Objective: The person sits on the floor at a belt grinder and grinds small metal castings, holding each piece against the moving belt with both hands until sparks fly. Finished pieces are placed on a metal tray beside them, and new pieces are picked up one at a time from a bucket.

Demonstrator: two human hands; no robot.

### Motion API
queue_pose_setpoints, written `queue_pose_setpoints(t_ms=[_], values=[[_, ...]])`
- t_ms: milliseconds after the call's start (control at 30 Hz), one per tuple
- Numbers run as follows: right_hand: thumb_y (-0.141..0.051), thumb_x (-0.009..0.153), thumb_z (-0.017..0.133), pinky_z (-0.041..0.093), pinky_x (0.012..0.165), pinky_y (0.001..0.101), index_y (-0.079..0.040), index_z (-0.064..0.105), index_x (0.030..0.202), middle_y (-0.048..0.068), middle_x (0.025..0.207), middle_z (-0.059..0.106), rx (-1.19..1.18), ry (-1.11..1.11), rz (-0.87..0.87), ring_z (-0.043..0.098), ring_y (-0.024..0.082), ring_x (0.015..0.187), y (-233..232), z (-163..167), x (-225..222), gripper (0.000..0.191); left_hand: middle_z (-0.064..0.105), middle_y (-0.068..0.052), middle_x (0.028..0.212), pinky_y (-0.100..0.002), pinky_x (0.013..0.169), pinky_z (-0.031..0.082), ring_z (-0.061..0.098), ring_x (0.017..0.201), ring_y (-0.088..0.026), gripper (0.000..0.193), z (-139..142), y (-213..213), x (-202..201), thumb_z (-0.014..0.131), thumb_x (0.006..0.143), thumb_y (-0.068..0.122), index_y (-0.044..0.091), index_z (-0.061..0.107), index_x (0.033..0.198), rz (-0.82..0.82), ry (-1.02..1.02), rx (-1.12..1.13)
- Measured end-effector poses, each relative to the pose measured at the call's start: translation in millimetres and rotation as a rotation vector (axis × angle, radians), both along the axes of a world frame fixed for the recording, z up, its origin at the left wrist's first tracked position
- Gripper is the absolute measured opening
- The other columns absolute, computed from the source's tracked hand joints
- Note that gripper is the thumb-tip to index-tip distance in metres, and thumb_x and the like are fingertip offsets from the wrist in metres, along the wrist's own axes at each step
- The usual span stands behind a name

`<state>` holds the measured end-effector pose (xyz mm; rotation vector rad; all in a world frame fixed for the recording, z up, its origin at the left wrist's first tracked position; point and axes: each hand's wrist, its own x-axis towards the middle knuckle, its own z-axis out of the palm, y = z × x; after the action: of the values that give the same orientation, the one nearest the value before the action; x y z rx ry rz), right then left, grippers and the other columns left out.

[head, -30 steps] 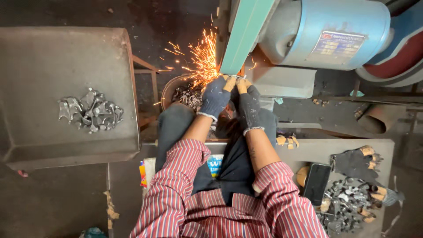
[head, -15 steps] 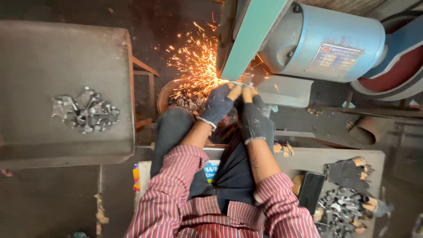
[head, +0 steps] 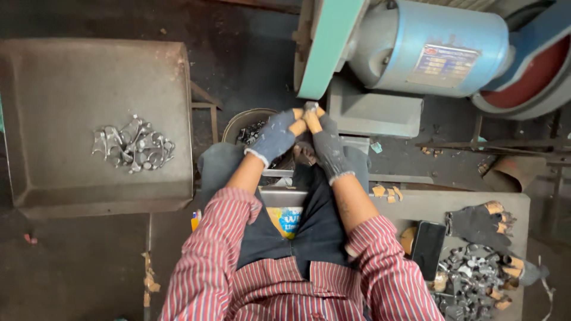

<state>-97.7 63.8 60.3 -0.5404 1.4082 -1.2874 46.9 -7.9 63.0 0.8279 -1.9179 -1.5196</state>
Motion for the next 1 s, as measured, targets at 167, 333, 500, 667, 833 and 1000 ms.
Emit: queue_pose_setpoints(t_ms=[167,333,500,667,833,1000], values=[[-0.031,0.103,0.061,0.054,0.079,0.0278,0.000,0.068,0.113,0.004,0.098,0.071,-0.079,0.201,0.003,0.064,0.013,0.090,-29,-27,4,0.033,0.073,-0.020,0.107,-0.046,0.084,0.055,0.070,0.099,-0.039,0.032,-31,-4,-15,0.059,0.098,0.031,0.009,0.070,0.119,0.301,-0.239,-0.018],[-0.032,0.104,0.062,0.052,0.077,0.0278,0.001,0.068,0.110,0.006,0.094,0.073,-0.042,0.693,0.069,0.068,0.016,0.087,-23,-43,-16,0.034,0.073,-0.020,0.100,-0.050,0.080,0.054,0.068,0.095,-0.041,0.027,-68,8,-44,0.062,0.092,0.025,0.009,0.073,0.110,0.449,-0.233,-0.104],[-0.029,0.114,0.060,0.049,0.083,0.0350,0.004,0.068,0.114,0.009,0.103,0.068,-0.121,0.034,-0.101,0.060,0.019,0.093,-27,-50,2,0.033,0.073,-0.018,0.094,-0.050,0.080,0.054,0.068,0.091,-0.039,0.022,-58,2,-34,0.066,0.095,0.030,0.010,0.074,0.100,0.365,-0.477,-0.237],[-0.035,0.104,0.050,0.057,0.088,0.0387,-0.003,0.063,0.116,0.010,0.108,0.071,-0.220,-0.704,-0.389,0.068,0.023,0.096,-38,-22,35,0.037,0.075,-0.014,0.097,-0.046,0.075,0.054,0.070,0.090,-0.034,0.026,-20,-12,-24,0.070,0.089,0.035,0.018,0.078,0.106,0.318,-0.559,-0.264],[-0.038,0.099,0.058,0.048,0.059,0.0320,-0.007,0.067,0.115,0.005,0.094,0.072,0.020,-0.396,-0.158,0.064,0.016,0.076,-10,15,16,0.036,0.077,-0.008,0.112,-0.037,0.087,0.059,0.074,0.102,-0.020,0.035,-25,12,-26,0.076,0.095,0.033,0.010,0.070,0.121,0.327,0.235,0.169],[-0.023,0.101,0.068,0.055,0.074,0.0265,0.002,0.070,0.109,0.006,0.090,0.073,-0.050,0.262,-0.055,0.068,0.012,0.079,-13,3,4,0.027,0.069,-0.005,0.114,-0.035,0.077,0.055,0.064,0.098,-0.019,0.040,-52,51,-57,0.062,0.103,0.033,0.006,0.062,0.133,0.489,0.627,1.253]])
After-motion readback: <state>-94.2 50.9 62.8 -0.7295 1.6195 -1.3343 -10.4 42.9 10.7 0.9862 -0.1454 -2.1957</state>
